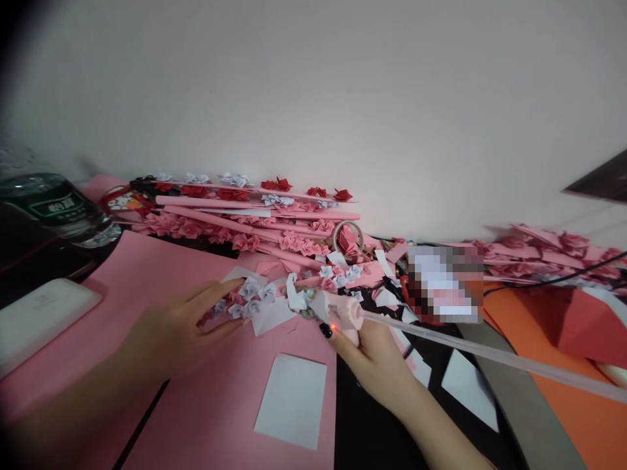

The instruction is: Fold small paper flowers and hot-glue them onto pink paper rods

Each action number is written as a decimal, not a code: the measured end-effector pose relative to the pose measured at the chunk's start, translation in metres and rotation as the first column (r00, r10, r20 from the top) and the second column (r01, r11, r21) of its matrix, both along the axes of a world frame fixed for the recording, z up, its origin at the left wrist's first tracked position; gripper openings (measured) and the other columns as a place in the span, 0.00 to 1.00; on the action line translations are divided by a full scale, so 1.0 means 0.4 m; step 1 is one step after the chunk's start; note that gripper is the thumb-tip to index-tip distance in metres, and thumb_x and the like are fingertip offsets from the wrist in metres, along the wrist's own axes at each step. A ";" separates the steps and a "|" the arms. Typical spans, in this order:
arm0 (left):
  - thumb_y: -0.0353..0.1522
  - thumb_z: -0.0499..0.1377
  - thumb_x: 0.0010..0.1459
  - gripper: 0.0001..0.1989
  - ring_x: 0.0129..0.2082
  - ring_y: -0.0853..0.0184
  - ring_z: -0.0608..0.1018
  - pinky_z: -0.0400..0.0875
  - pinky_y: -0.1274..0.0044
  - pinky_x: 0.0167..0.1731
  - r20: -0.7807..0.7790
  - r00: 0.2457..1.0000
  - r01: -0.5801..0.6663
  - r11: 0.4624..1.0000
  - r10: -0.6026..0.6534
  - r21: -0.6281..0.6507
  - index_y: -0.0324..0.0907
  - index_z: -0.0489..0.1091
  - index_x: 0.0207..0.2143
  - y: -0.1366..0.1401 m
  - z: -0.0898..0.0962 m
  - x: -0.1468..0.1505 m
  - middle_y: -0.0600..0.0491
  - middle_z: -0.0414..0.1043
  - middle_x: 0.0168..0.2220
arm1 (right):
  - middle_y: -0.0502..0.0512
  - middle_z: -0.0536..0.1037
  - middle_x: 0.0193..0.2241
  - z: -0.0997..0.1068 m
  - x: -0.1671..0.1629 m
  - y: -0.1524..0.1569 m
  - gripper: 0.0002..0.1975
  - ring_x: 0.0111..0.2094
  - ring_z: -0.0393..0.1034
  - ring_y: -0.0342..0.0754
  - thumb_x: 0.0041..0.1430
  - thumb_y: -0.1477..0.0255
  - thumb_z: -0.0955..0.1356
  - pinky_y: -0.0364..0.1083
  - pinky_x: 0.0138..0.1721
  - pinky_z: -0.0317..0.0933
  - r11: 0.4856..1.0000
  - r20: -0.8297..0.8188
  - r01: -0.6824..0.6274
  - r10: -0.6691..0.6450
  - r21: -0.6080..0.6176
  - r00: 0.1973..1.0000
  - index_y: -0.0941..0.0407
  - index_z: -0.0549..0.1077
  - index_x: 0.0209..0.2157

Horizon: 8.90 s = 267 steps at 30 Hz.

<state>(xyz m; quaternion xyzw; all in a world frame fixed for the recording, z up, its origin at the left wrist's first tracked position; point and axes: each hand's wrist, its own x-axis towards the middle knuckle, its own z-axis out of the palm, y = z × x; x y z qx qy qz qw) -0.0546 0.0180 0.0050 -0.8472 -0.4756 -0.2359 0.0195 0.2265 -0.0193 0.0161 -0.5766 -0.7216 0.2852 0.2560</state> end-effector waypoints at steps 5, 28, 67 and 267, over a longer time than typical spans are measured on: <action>0.37 0.54 0.58 0.18 0.28 0.67 0.76 0.65 0.78 0.23 0.004 1.000 0.008 1.000 -0.008 -0.021 0.45 0.62 0.50 0.002 0.005 0.002 0.54 0.76 0.35 | 0.46 0.59 0.14 0.008 -0.005 0.002 0.19 0.17 0.53 0.41 0.60 0.65 0.59 0.42 0.19 0.49 1.000 0.056 0.007 -0.008 0.011 0.998 0.54 0.57 0.17; 0.37 0.55 0.58 0.17 0.32 0.65 0.78 0.69 0.77 0.26 0.009 1.000 0.011 1.000 -0.011 -0.006 0.45 0.63 0.50 0.003 0.000 -0.001 0.51 0.76 0.42 | 0.47 0.62 0.15 0.006 -0.006 -0.002 0.15 0.18 0.55 0.41 0.58 0.63 0.61 0.41 0.18 0.52 0.998 -0.016 0.040 -0.041 -0.053 0.999 0.55 0.61 0.21; 0.39 0.54 0.58 0.19 0.31 0.64 0.78 0.68 0.76 0.25 0.022 1.000 0.002 0.997 0.000 -0.083 0.45 0.63 0.51 0.001 -0.005 0.002 0.50 0.75 0.41 | 0.47 0.61 0.15 0.000 0.000 -0.006 0.18 0.17 0.53 0.41 0.59 0.59 0.60 0.41 0.18 0.49 0.994 -0.045 0.056 -0.060 -0.091 0.997 0.55 0.60 0.20; 0.39 0.53 0.57 0.20 0.36 0.59 0.77 0.71 0.72 0.29 0.058 0.970 -0.217 0.943 0.238 -0.251 0.45 0.63 0.51 -0.001 0.026 0.008 0.50 0.72 0.47 | 0.55 0.72 0.32 -0.020 0.029 0.055 0.07 0.33 0.69 0.50 0.53 0.76 0.64 0.48 0.34 0.63 0.973 0.459 0.069 -0.165 0.220 0.873 0.56 0.75 0.29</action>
